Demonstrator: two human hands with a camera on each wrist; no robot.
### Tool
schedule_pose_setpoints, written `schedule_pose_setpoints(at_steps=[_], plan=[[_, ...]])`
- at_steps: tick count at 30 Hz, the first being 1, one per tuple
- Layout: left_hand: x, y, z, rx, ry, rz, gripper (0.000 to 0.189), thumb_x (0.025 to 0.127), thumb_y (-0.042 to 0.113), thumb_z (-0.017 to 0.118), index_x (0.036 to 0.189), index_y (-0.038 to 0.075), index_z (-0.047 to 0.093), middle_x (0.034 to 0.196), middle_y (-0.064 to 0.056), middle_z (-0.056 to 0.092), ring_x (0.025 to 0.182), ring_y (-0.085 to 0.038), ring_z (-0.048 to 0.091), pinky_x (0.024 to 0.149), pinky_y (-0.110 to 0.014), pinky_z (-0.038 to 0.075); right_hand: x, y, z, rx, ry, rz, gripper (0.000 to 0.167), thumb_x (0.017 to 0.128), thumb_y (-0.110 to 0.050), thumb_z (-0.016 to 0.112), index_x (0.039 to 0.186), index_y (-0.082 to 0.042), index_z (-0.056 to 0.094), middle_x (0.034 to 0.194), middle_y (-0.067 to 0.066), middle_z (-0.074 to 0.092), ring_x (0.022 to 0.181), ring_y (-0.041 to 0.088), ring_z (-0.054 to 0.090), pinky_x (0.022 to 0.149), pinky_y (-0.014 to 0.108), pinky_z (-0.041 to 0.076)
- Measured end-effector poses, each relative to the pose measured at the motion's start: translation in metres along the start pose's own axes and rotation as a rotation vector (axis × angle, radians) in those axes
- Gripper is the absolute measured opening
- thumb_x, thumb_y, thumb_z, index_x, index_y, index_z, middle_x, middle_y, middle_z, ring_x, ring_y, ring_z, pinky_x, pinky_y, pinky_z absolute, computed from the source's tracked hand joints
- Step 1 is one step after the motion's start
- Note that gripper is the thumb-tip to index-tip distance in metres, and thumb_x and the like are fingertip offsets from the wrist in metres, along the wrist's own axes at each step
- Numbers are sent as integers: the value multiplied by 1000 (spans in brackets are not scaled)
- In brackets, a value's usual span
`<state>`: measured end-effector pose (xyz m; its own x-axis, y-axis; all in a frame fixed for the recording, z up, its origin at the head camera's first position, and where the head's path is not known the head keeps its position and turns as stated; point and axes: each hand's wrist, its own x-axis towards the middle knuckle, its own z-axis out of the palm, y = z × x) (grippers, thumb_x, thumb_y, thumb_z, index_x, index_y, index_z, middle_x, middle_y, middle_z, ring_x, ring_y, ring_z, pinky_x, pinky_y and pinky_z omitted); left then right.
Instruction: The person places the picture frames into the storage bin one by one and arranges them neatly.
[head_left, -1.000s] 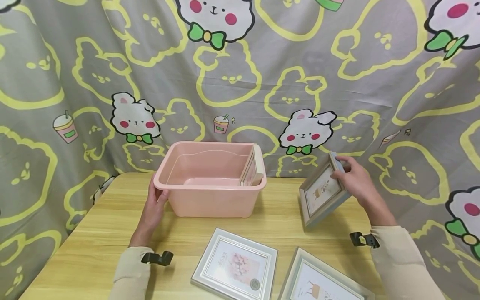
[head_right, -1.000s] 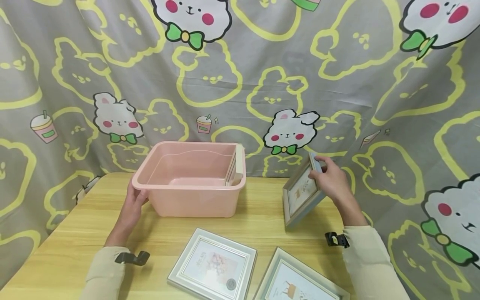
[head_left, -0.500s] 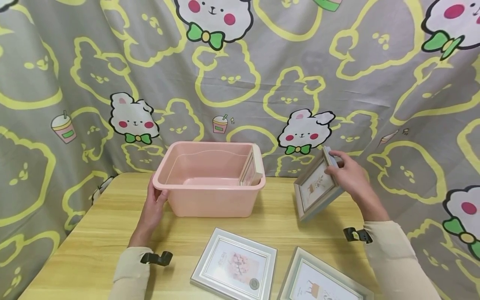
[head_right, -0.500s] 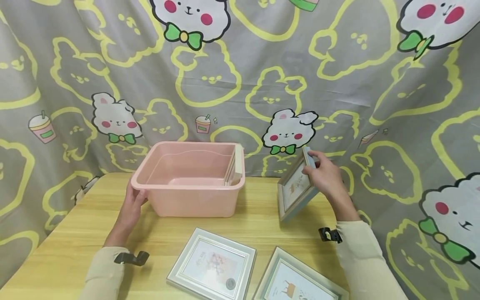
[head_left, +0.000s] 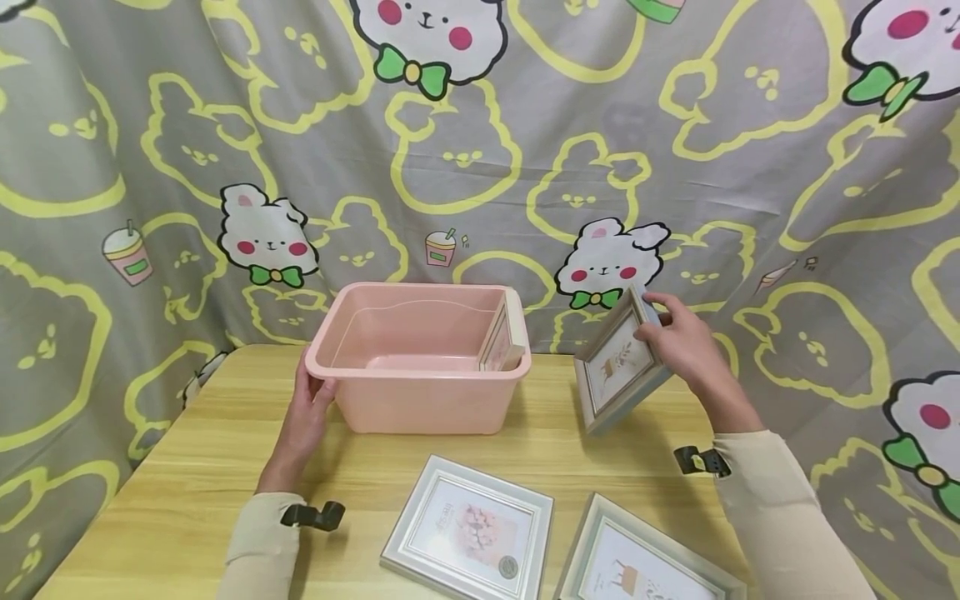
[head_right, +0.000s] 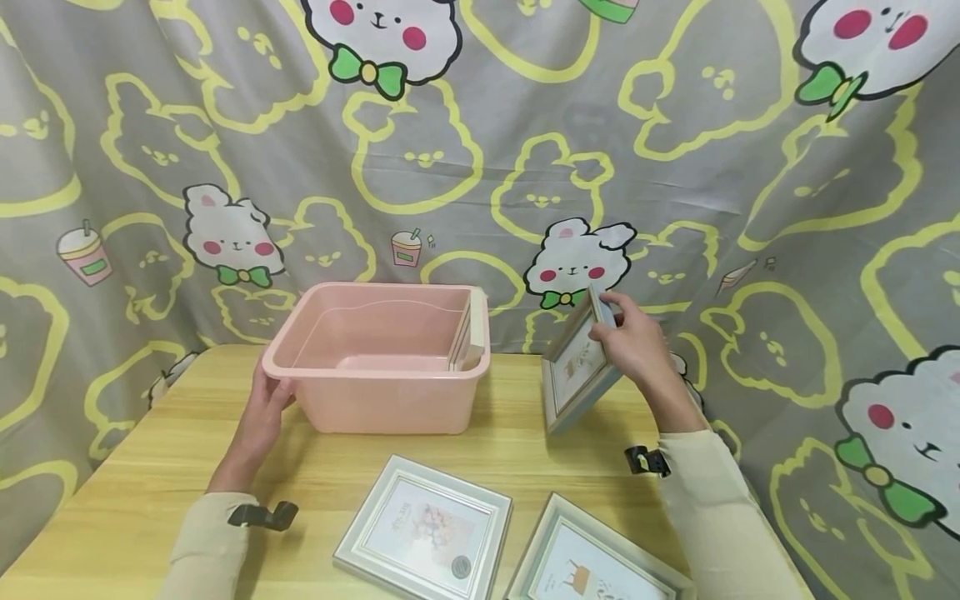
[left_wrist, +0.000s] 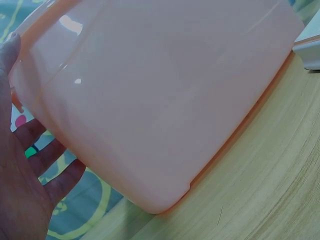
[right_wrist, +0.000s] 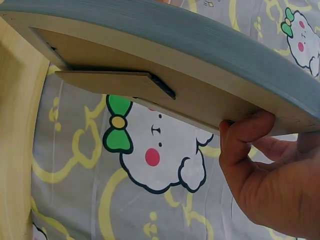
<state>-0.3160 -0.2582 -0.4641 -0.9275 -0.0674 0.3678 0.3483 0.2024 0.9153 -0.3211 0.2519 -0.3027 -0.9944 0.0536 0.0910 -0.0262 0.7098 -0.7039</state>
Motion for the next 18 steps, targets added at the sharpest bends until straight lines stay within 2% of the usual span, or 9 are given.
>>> schedule_pose_setpoints(at_steps=[6, 18], plan=[[-1, -2, -1, -24, -7, 7, 64, 104, 19, 41, 156, 30, 5, 159, -15, 23, 144, -32, 24, 97, -3, 32, 2, -2, 2, 9, 5, -13, 65, 95, -26, 50, 154, -20, 25, 130, 25, 51, 105, 38, 58, 74, 36, 51], [-1, 0, 0, -38, -6, 0, 65, 104, 20, 41, 156, 30, 4, 159, -16, 22, 144, -33, 23, 97, -2, 32, 6, -8, 2, 64, 34, -35, 63, 95, -22, 53, 152, -20, 29, 127, 24, 52, 103, 36, 58, 72, 31, 51]])
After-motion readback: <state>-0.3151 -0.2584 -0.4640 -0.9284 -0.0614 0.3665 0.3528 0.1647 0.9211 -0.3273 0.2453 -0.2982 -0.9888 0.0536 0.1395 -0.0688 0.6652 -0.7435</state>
